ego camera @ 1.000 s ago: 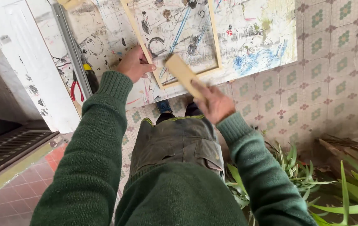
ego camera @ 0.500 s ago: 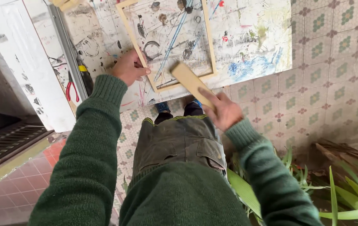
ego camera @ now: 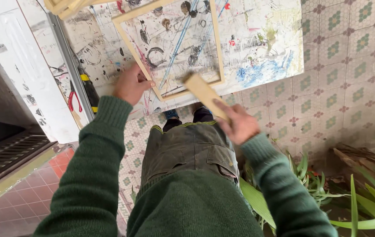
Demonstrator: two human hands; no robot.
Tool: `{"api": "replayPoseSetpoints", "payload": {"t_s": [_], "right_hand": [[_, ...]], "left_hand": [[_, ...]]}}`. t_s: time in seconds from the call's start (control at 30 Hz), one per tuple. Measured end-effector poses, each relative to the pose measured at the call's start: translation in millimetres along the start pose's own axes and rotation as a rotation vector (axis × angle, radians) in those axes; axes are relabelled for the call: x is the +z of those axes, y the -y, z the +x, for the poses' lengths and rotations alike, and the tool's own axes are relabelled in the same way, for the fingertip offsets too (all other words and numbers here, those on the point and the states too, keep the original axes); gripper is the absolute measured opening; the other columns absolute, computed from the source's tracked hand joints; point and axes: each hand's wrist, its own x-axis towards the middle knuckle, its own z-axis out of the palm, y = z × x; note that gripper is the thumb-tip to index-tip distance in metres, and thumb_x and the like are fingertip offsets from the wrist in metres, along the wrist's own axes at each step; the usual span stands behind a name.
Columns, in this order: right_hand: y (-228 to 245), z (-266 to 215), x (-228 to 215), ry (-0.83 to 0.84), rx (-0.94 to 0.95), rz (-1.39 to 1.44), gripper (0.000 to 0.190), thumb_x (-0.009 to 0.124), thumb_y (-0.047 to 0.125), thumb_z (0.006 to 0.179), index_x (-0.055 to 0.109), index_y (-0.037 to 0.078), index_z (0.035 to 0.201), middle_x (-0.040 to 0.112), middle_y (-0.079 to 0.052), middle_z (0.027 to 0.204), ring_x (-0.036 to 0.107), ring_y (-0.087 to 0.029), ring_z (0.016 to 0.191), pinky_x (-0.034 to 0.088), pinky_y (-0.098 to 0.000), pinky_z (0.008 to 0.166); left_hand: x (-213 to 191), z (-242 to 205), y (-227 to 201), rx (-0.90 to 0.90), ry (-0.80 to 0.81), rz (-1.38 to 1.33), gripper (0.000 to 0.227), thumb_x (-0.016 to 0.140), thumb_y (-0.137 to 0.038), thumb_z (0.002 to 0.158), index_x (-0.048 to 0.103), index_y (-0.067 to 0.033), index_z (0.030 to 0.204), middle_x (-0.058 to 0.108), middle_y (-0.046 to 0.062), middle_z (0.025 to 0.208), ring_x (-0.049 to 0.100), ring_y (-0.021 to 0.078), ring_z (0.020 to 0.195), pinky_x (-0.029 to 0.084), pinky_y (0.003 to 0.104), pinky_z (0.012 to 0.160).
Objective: Sanding the edges and surfaces of small wooden picture frames at a workbench.
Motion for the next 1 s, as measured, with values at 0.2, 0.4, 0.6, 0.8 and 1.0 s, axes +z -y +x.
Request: {"api": "replayPoseSetpoints", "payload": {"t_s": [0.2,0.4,0.6,0.8,1.0], "right_hand": [[10.0,20.6,17.7,-0.355,-0.211,0.125,0.054,0.063,0.031,0.103,0.050,0.025,0.155,0.062,-0.012,0.095,0.062,-0.017,0.063,0.061,-0.0343,0.055],[0.6,-9.7,23.3,-0.157,-0.068,0.051,0.054,0.065,0.034,0.098,0.052,0.031,0.150,0.063,-0.009,0.090,0.061,-0.018,0.055,0.060,-0.0337,0.048],[-18.4,14.2,-11.3,-0.382,-0.351,-0.024,0.056,0.066,0.032,0.103,0.051,0.027,0.157,0.061,-0.009,0.092,0.058,-0.015,0.061,0.055,-0.0327,0.051],[-10.8,14.6,-9.0,-0.077,-0.187,-0.157,0.058,0.067,0.040,0.096,0.052,0.031,0.151,0.063,-0.008,0.087,0.059,-0.018,0.049,0.053,-0.0354,0.042],[-15.5,18.3,-19.0,-0.213,-0.226,-0.118,0.056,0.066,0.040,0.100,0.051,0.032,0.153,0.063,-0.011,0.091,0.060,-0.020,0.055,0.054,-0.0369,0.047]], "left_hand": [[5.0,-10.0,9.2,0.135,-0.031,-0.017,0.033,0.075,-0.002,0.088,0.057,-0.0006,0.115,0.073,0.011,0.098,0.075,0.0187,0.092,0.060,0.035,0.081],[0.3,10.6,9.3,0.024,0.038,-0.077,0.030,0.074,0.002,0.088,0.053,-0.0004,0.109,0.064,0.010,0.094,0.070,0.0202,0.085,0.063,0.034,0.071],[-6.8,33.7,18.2,-0.078,0.191,-0.225,0.024,0.067,0.005,0.091,0.051,-0.0021,0.107,0.065,0.008,0.090,0.073,0.0187,0.079,0.065,0.034,0.067],[-8.1,40.5,23.7,-0.100,0.208,-0.261,0.027,0.067,0.007,0.089,0.051,-0.0020,0.108,0.062,0.009,0.091,0.072,0.0192,0.078,0.066,0.034,0.067],[-9.9,39.5,22.0,-0.081,0.229,-0.244,0.022,0.068,0.003,0.093,0.051,-0.0006,0.107,0.064,0.009,0.092,0.073,0.0186,0.081,0.068,0.035,0.070]]}}
